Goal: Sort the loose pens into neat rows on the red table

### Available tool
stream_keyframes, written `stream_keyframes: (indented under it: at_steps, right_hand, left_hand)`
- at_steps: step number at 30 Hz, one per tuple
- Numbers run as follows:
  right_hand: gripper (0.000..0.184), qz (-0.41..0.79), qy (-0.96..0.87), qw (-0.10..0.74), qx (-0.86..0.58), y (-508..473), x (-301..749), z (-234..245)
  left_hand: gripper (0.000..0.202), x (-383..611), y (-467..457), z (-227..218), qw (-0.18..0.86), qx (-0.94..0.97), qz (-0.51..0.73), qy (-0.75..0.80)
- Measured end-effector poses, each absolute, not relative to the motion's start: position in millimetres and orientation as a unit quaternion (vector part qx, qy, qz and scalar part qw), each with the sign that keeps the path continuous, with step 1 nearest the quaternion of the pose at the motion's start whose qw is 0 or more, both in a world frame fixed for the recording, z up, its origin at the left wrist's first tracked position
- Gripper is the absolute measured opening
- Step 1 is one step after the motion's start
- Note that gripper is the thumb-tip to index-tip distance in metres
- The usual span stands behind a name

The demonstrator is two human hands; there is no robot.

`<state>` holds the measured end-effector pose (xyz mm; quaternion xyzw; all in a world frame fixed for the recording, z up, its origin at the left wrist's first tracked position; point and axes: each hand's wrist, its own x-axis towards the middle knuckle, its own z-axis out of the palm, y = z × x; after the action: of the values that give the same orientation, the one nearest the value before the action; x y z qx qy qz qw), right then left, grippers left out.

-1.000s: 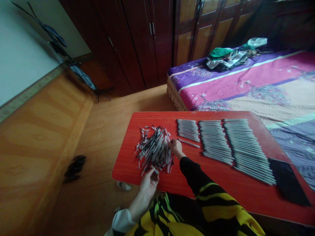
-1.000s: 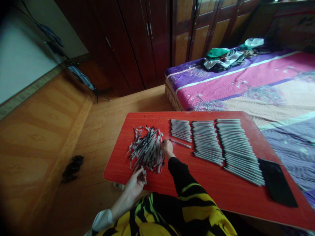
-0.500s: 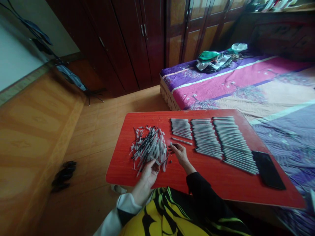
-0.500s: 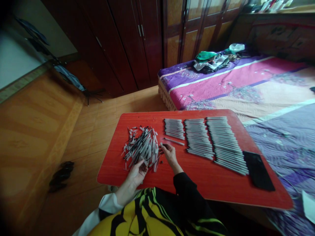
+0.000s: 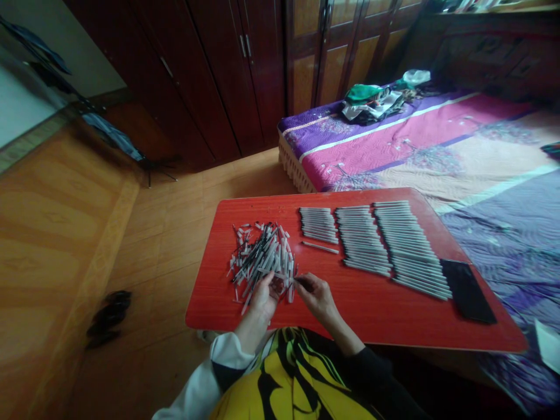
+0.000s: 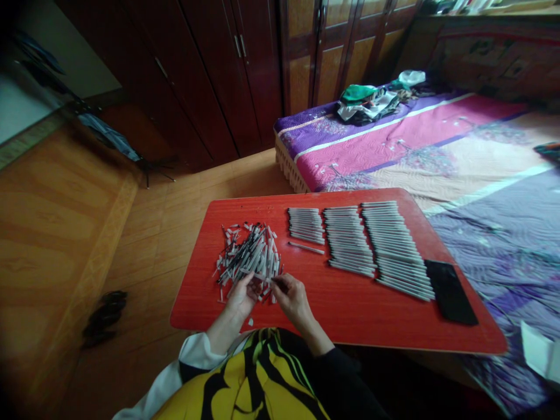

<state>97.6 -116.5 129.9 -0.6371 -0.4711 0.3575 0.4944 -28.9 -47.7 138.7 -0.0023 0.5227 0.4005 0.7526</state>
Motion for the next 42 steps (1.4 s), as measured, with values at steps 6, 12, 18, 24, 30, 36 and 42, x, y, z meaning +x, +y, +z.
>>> stream_keyframes:
  at_steps: [6,12,18,24,30,36,42]
  right_hand:
    - [0.022,0.327,-0.501,0.464,-0.653,-113,95,130]
    - [0.018,0.344,-0.445,0.404,-0.721,-112,111,108]
    - [0.021,0.513,-0.253,0.348,-0.743,-122,134,45]
    - [0.015,0.56,-0.222,0.372,-0.707,-114,127,20]
    - [0.037,0.583,-0.27,0.398,-0.654,-114,135,25]
    - [0.032,0.49,-0.368,0.313,-0.726,-110,125,23]
    - [0.021,0.36,-0.499,0.187,-0.766,-102,109,26]
  left_hand:
    - [0.014,-33,-49,133,0.764,0.047,0.416,0.49]
    - [0.011,-39,-47,129,0.751,0.037,0.425,0.504]
    - [0.011,-44,-49,123,0.746,0.008,0.424,0.514]
    - [0.01,-43,-51,120,0.749,0.005,0.42,0.512]
    - [0.012,-46,-50,122,0.755,-0.001,0.415,0.508]
    - [0.013,-43,-50,124,0.759,-0.001,0.408,0.508]
    - [0.012,-41,-50,126,0.754,-0.01,0.41,0.514]
